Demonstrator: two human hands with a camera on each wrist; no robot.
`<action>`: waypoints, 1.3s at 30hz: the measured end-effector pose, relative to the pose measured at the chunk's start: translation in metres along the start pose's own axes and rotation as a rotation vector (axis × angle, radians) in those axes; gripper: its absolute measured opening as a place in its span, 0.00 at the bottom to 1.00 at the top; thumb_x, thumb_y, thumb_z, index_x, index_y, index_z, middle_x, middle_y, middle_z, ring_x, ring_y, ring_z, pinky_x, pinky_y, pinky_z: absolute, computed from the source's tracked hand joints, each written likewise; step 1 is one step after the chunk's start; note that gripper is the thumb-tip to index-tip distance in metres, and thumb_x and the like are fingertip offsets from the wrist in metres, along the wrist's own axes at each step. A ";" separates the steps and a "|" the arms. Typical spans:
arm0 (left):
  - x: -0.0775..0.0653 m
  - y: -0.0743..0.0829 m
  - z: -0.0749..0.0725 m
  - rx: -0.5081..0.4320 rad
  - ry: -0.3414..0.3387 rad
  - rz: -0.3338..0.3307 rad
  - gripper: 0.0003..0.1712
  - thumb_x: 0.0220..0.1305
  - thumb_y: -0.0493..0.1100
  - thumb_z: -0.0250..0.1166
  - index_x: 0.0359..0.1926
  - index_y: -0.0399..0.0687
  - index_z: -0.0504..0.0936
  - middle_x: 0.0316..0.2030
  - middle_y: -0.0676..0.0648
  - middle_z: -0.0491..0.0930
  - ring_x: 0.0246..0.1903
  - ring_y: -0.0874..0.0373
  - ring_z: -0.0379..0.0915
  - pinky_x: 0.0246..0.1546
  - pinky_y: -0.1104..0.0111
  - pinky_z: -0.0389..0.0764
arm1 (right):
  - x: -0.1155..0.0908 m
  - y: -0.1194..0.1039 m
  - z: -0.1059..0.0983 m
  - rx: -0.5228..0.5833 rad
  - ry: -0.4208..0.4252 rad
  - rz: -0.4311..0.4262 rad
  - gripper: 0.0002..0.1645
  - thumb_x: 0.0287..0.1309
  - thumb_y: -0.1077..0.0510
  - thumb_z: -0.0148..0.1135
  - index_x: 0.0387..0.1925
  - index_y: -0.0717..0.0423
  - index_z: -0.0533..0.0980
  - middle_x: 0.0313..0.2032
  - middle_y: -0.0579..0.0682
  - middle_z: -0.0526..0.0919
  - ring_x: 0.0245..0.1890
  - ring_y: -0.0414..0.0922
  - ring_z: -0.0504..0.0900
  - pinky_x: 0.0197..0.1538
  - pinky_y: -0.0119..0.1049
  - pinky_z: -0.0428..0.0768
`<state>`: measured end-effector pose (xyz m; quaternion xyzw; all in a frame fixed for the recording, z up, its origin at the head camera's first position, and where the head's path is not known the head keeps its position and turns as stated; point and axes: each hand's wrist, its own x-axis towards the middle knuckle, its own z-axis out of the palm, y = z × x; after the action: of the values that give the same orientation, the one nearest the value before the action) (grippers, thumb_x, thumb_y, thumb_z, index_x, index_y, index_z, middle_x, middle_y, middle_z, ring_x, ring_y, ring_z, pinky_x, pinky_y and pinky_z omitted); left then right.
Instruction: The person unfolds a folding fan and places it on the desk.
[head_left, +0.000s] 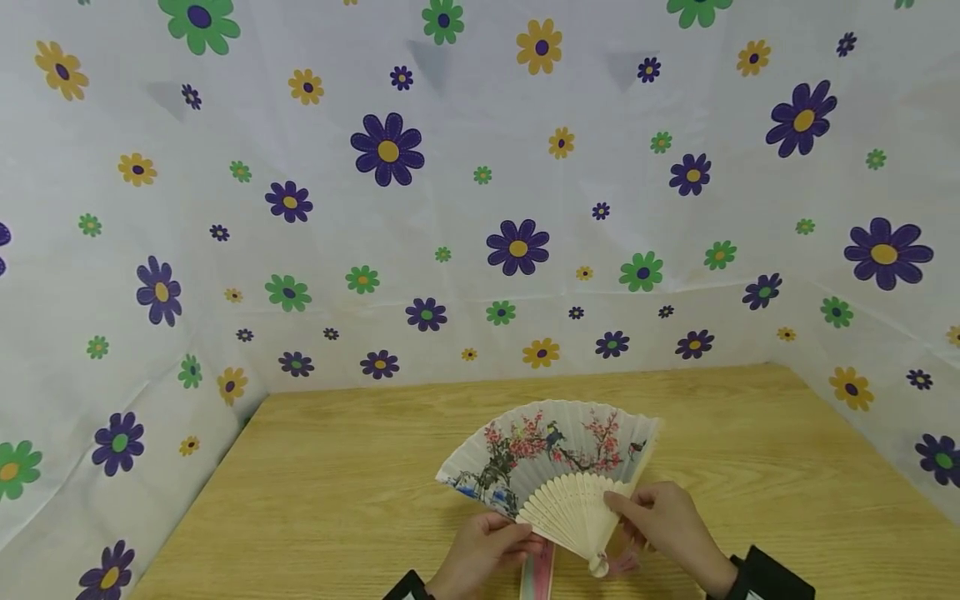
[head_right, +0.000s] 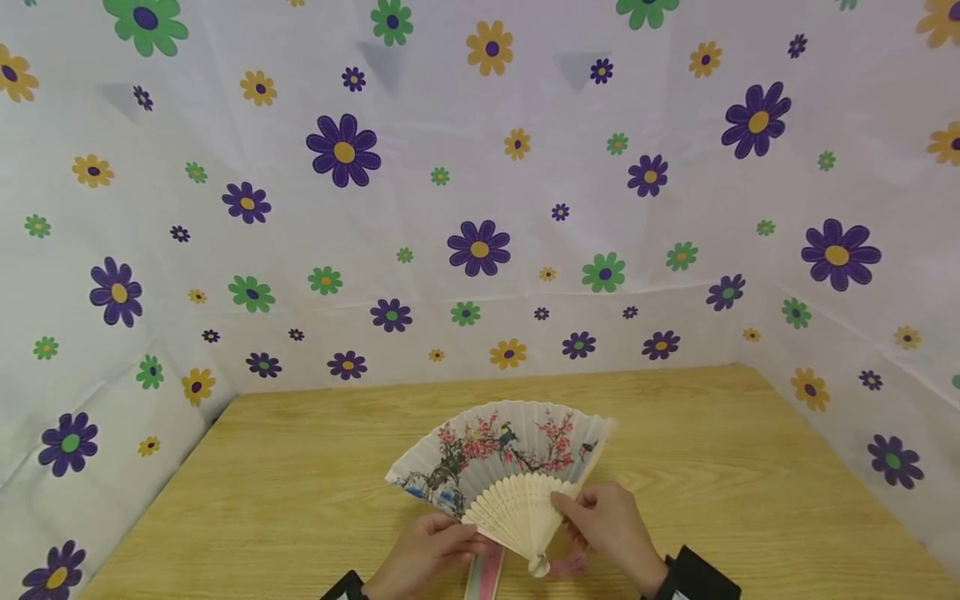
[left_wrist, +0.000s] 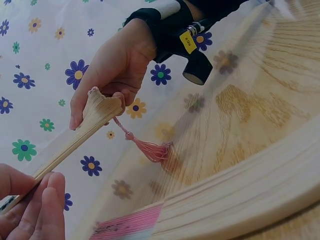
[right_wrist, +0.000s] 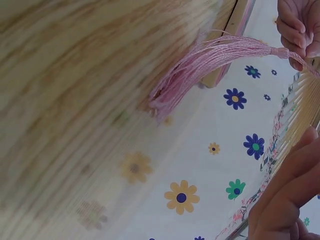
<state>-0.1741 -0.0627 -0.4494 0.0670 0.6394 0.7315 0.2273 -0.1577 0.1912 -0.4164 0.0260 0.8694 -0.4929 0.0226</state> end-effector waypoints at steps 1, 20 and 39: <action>0.000 0.000 0.000 -0.001 0.001 0.000 0.14 0.74 0.35 0.58 0.45 0.23 0.83 0.30 0.52 0.90 0.29 0.72 0.84 0.32 0.83 0.82 | 0.000 0.000 0.000 0.010 0.004 0.003 0.27 0.68 0.51 0.65 0.15 0.61 0.79 0.13 0.45 0.79 0.15 0.39 0.74 0.20 0.29 0.73; 0.000 0.000 -0.006 -0.137 0.043 0.000 0.12 0.76 0.33 0.55 0.44 0.29 0.84 0.33 0.53 0.89 0.33 0.71 0.85 0.38 0.81 0.85 | -0.002 0.004 0.004 0.330 0.062 0.240 0.24 0.68 0.48 0.64 0.18 0.56 0.81 0.14 0.41 0.77 0.17 0.34 0.69 0.23 0.26 0.67; 0.000 -0.002 -0.005 -0.234 0.130 0.002 0.10 0.76 0.33 0.54 0.40 0.36 0.81 0.32 0.54 0.88 0.35 0.70 0.85 0.42 0.81 0.85 | -0.010 0.006 -0.001 0.481 -0.005 0.352 0.22 0.72 0.46 0.60 0.19 0.44 0.76 0.16 0.37 0.72 0.18 0.33 0.64 0.24 0.24 0.64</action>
<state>-0.1758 -0.0665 -0.4524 -0.0068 0.5629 0.8042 0.1908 -0.1476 0.1952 -0.4204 0.1798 0.7098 -0.6732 0.1031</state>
